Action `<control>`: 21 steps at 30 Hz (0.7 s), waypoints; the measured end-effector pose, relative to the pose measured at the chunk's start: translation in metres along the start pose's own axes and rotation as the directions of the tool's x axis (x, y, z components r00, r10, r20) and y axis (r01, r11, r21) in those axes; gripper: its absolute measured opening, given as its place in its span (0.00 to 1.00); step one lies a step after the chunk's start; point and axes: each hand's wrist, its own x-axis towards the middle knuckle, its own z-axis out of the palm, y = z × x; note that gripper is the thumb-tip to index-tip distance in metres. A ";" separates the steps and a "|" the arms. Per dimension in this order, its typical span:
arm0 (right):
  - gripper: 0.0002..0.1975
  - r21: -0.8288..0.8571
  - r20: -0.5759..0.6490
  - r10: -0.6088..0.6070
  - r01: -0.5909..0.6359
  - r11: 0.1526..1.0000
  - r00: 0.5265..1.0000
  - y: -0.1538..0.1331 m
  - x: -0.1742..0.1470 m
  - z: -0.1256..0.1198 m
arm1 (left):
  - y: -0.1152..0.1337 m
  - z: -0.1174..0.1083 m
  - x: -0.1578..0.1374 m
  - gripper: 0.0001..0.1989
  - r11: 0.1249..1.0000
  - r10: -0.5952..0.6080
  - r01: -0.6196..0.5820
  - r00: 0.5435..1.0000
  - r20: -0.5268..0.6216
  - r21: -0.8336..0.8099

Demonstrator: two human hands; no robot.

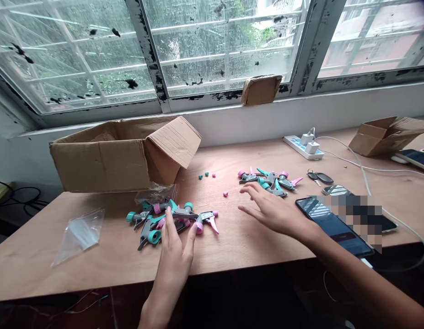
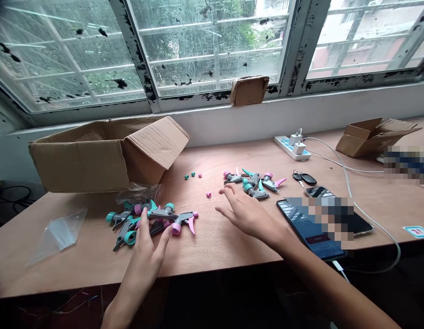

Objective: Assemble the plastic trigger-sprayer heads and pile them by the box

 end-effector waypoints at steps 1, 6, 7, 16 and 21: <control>0.21 -0.039 0.017 0.002 -0.001 0.999 1.000 0.004 0.011 -0.001 | -0.001 0.002 -0.001 0.44 0.998 0.040 -0.039 0.999 -0.023 0.050; 0.45 -0.145 0.215 0.148 -0.118 0.982 0.965 0.026 0.059 0.009 | 0.004 0.014 -0.005 0.43 0.911 0.363 -0.331 0.927 -0.098 0.245; 0.48 -0.146 0.226 0.156 -0.125 0.981 0.962 0.028 0.066 0.014 | 0.007 0.015 -0.006 0.42 0.900 0.394 -0.361 0.913 -0.103 0.243; 0.32 -0.178 0.179 -0.032 0.065 0.982 0.983 0.022 0.088 0.054 | 0.018 0.025 -0.016 0.36 0.826 0.533 -0.539 0.842 0.081 0.165; 0.22 -0.170 0.092 -0.100 0.115 0.979 0.991 0.033 0.093 0.060 | 0.016 0.024 -0.014 0.33 0.839 0.507 -0.519 0.854 0.115 0.160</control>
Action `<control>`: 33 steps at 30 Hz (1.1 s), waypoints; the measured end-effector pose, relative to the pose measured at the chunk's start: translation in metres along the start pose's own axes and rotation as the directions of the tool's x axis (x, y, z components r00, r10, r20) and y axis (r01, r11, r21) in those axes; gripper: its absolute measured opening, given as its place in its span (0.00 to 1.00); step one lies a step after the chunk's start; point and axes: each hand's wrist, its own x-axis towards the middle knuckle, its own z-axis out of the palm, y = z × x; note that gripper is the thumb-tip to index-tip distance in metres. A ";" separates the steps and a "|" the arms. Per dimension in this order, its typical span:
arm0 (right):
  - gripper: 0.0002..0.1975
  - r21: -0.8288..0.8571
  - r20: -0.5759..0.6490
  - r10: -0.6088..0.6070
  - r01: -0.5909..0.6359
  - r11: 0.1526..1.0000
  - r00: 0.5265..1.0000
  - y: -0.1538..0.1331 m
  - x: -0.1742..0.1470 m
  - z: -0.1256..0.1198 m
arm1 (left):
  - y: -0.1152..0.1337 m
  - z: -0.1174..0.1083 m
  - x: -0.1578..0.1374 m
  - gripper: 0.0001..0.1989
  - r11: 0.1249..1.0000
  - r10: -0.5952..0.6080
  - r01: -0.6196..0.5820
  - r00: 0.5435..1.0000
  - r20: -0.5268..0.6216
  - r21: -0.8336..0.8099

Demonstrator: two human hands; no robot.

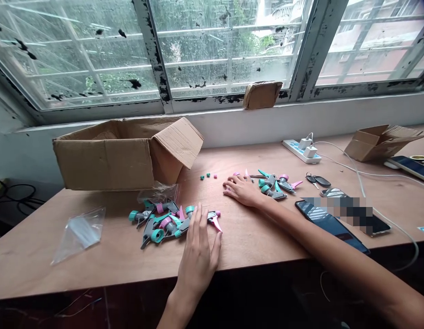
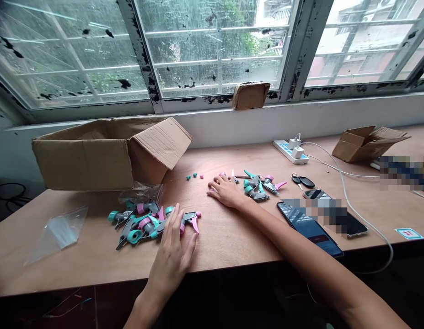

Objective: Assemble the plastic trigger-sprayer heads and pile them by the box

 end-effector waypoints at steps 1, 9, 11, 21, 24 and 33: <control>0.21 0.008 -0.020 -0.006 0.007 1.000 1.000 0.004 0.001 0.001 | 0.000 0.000 0.000 0.33 1.000 -0.001 0.001 1.000 0.007 0.002; 0.14 0.152 -0.194 -0.058 0.089 0.984 0.979 0.028 0.012 0.010 | -0.002 0.002 -0.002 0.30 1.000 -0.003 0.003 1.000 0.024 0.009; 0.11 0.193 -0.233 -0.062 0.108 0.975 0.971 0.029 0.015 0.014 | -0.002 0.002 -0.002 0.30 1.000 -0.001 0.001 1.000 0.022 0.002; 0.09 0.345 -0.345 -0.081 0.207 0.915 0.935 -0.002 -0.014 0.005 | -0.002 0.002 -0.001 0.30 0.999 0.033 -0.033 0.999 -0.004 -0.015; 0.09 0.345 -0.322 -0.060 0.176 0.922 0.945 -0.005 -0.010 -0.003 | -0.004 0.002 0.000 0.30 0.998 0.046 -0.046 0.999 -0.017 0.035; 0.10 0.270 -0.172 -0.083 0.128 0.954 0.982 -0.024 -0.069 -0.024 | 0.023 0.005 -0.005 0.20 0.977 0.173 -0.177 0.984 0.042 0.118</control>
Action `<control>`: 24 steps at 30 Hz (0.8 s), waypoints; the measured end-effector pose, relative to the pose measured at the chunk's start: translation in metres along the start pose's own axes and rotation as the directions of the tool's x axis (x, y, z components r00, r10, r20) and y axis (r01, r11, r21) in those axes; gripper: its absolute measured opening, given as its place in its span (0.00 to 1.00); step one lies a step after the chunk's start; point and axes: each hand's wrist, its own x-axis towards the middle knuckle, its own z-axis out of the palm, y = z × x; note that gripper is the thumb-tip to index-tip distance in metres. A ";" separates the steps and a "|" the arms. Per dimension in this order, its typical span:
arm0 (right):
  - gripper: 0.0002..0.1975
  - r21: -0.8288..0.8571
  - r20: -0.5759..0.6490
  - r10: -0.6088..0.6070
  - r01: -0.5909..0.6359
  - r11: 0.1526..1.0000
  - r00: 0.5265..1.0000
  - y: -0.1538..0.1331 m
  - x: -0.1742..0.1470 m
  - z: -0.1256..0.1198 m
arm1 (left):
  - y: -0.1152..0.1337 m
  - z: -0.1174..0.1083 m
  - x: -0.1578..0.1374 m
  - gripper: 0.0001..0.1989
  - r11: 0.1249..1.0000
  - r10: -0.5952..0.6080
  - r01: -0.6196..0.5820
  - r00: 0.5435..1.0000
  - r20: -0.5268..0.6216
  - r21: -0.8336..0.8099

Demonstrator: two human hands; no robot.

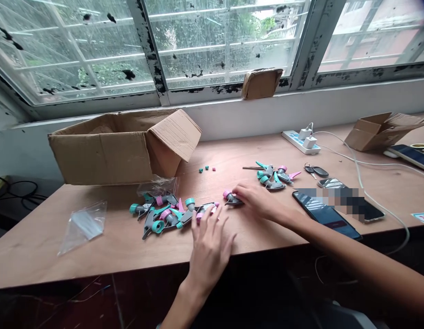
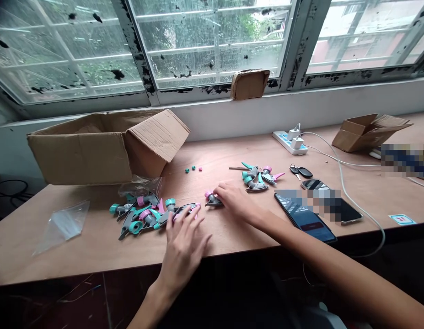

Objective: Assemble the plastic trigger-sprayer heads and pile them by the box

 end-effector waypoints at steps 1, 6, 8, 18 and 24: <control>0.11 0.006 0.019 -0.018 0.018 1.000 1.000 -0.004 -0.012 -0.003 | 0.006 0.003 0.001 0.21 0.999 0.041 -0.041 0.999 0.027 -0.018; 0.12 0.167 -0.128 -0.001 0.023 0.986 0.992 -0.007 -0.058 -0.012 | 0.017 0.018 0.018 0.30 0.991 0.124 -0.116 0.981 0.149 -0.059; 0.11 0.264 -0.212 0.138 -0.079 0.961 0.968 -0.003 -0.069 -0.012 | 0.017 0.021 0.025 0.31 0.993 0.106 -0.095 0.979 0.176 -0.070; 0.13 0.536 -0.081 0.424 -0.319 0.782 0.902 0.002 -0.083 -0.003 | 0.018 0.014 0.024 0.15 0.979 0.099 -0.060 0.974 0.202 -0.193; 0.09 0.491 -0.071 0.387 -0.305 0.816 0.919 0.002 -0.087 -0.002 | 0.016 0.013 0.025 0.15 0.957 0.145 -0.079 0.964 0.224 -0.280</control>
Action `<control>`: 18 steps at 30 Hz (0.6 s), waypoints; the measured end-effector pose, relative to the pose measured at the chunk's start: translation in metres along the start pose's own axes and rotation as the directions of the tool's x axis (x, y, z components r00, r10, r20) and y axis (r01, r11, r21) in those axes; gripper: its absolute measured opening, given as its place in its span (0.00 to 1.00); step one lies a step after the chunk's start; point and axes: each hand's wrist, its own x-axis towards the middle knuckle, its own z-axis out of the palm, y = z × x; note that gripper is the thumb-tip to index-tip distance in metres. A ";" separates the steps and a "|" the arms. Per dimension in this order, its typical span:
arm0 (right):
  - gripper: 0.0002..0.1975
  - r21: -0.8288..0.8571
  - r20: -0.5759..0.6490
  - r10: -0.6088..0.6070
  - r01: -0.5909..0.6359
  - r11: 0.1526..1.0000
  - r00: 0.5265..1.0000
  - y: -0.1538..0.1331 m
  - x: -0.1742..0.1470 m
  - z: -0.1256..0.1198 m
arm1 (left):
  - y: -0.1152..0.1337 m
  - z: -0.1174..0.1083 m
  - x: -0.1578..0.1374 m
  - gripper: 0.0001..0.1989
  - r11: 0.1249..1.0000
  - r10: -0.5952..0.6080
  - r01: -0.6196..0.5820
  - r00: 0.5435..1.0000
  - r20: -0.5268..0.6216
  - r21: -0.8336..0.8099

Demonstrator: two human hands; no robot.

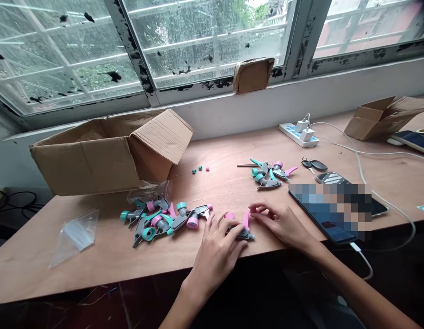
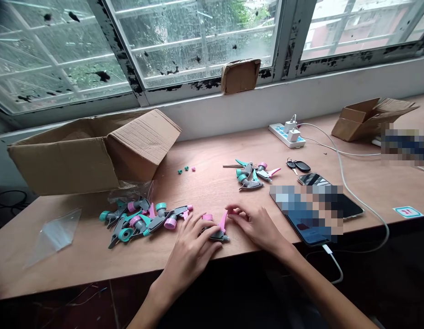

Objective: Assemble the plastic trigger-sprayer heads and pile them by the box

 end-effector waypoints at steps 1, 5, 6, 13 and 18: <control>0.09 -0.025 -0.002 -0.019 0.019 1.000 1.000 -0.001 0.000 0.000 | 0.000 0.000 0.000 0.16 1.000 -0.007 0.007 1.000 0.012 -0.007; 0.11 -0.128 -0.022 -0.112 0.109 0.986 0.993 -0.005 0.000 0.001 | 0.000 0.000 0.002 0.13 0.999 -0.044 0.045 0.999 0.014 -0.031; 0.10 -0.142 -0.031 -0.130 0.125 0.982 0.991 -0.005 0.000 0.001 | 0.000 0.000 0.002 0.12 0.998 -0.054 0.055 0.999 0.003 -0.037; 0.11 -0.065 -0.015 -0.091 0.090 0.994 0.996 -0.004 -0.003 0.004 | -0.002 0.002 -0.001 0.18 0.992 -0.098 0.091 0.992 -0.079 -0.089; 0.09 -0.017 0.030 -0.158 0.158 0.987 0.987 -0.004 -0.004 0.002 | -0.006 0.005 -0.002 0.17 0.989 -0.133 0.120 0.978 -0.163 -0.088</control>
